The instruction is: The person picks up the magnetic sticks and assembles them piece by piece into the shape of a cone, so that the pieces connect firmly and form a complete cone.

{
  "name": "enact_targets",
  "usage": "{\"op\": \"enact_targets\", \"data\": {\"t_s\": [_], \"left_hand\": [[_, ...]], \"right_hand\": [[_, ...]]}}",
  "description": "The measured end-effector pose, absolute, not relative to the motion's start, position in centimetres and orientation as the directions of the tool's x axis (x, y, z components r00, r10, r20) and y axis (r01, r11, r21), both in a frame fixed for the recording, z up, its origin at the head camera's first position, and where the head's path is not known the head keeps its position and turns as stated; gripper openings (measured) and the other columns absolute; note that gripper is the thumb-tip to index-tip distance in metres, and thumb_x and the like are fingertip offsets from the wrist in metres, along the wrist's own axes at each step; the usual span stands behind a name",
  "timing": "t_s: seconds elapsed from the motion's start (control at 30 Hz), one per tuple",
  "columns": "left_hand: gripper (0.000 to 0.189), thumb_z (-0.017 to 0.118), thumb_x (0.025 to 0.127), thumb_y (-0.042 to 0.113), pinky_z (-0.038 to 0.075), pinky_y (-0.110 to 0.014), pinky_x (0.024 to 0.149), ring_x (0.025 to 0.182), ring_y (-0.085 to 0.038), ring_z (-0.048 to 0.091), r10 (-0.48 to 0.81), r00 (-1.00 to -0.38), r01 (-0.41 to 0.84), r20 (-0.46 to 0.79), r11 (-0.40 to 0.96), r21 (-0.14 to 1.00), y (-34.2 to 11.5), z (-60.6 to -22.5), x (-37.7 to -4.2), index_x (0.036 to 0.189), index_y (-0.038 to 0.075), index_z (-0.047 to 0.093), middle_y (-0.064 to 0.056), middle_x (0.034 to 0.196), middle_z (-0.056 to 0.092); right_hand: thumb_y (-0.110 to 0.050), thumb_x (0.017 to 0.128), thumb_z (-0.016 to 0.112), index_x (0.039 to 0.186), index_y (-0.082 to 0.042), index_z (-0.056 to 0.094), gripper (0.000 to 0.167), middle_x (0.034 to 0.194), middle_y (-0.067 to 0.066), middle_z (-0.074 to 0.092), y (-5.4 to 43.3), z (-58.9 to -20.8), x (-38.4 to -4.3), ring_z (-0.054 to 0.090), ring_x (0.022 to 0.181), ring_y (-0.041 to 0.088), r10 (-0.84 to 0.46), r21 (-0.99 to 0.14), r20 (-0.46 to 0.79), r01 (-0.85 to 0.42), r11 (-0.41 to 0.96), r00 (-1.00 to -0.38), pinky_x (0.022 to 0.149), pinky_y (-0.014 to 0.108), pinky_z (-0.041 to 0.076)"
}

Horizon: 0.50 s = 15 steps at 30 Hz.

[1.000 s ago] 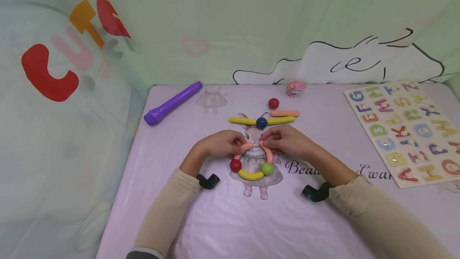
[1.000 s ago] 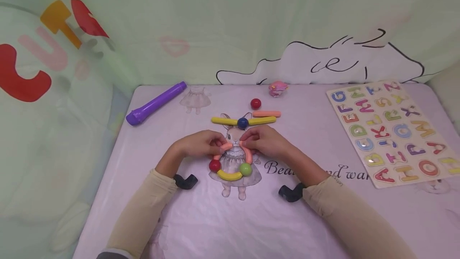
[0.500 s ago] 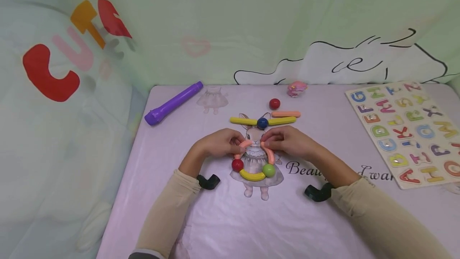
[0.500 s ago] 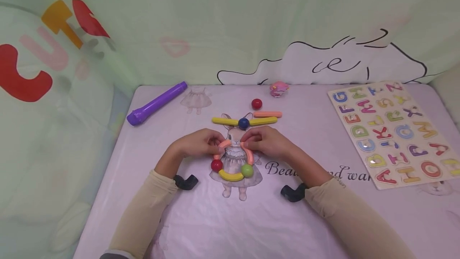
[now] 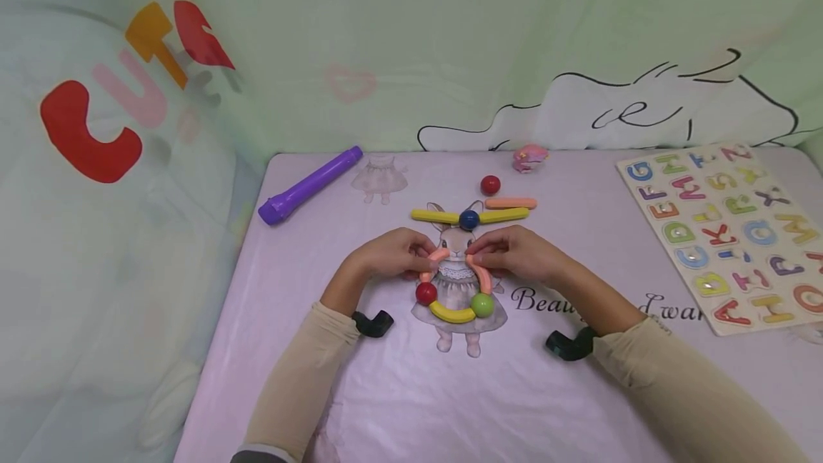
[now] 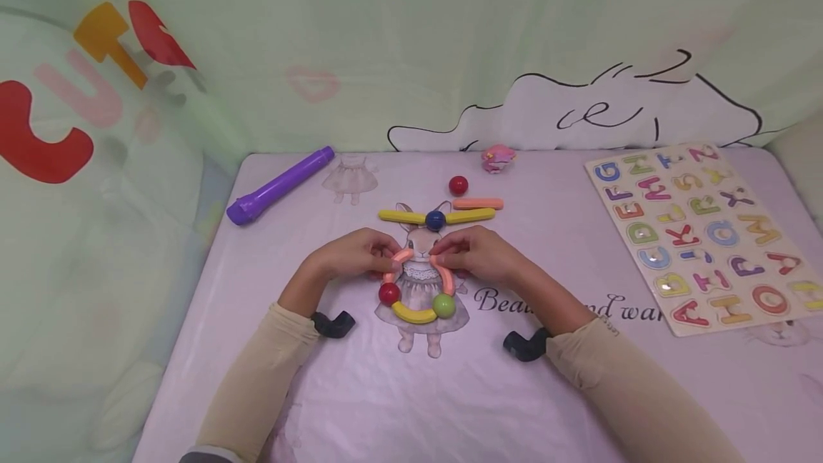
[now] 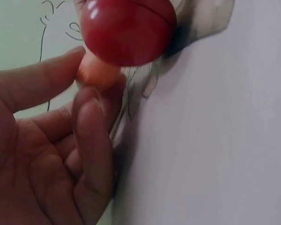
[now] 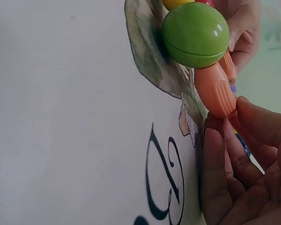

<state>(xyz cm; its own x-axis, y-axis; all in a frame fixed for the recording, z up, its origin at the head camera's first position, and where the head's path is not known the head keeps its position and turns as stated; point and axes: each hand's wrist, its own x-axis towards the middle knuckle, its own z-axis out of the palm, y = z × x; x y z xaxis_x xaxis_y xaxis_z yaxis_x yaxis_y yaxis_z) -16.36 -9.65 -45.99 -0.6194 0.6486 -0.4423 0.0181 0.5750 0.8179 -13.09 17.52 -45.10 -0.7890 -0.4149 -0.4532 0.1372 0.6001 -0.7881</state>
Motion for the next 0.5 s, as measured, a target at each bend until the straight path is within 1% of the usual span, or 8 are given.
{"op": "enact_targets", "data": {"t_s": [0.17,0.5], "left_hand": [[0.033,0.071,0.096,0.024,0.051,-0.022,0.065,0.068,-0.011,0.059,0.666,-0.602,-0.017,-0.441,0.541,0.841,-10.1,-46.7,-16.6,0.123,0.004,0.068,-0.001,0.083,0.066],[0.039,0.071,0.096,0.028,0.046,-0.022,0.060,0.062,-0.011,0.054,0.679,-0.588,-0.025,-0.439,0.527,0.850,-10.5,-47.4,-17.0,0.130,0.009,0.066,0.002,0.080,0.064]], "right_hand": [[-0.030,0.097,0.071,0.126,-0.013,0.072,0.033,0.104,0.003,0.075,17.4,-45.0,-12.9,0.059,0.093,0.021,-0.413,-0.786,-0.452,0.135,0.603,-0.791,0.077,0.028,0.049],[-0.032,0.097,0.071,0.123,-0.017,0.074,0.030,0.103,0.000,0.074,17.3,-45.0,-13.1,0.059,0.093,0.021,-0.390,-0.765,-0.464,0.137,0.630,-0.795,0.076,0.028,0.050]]}}
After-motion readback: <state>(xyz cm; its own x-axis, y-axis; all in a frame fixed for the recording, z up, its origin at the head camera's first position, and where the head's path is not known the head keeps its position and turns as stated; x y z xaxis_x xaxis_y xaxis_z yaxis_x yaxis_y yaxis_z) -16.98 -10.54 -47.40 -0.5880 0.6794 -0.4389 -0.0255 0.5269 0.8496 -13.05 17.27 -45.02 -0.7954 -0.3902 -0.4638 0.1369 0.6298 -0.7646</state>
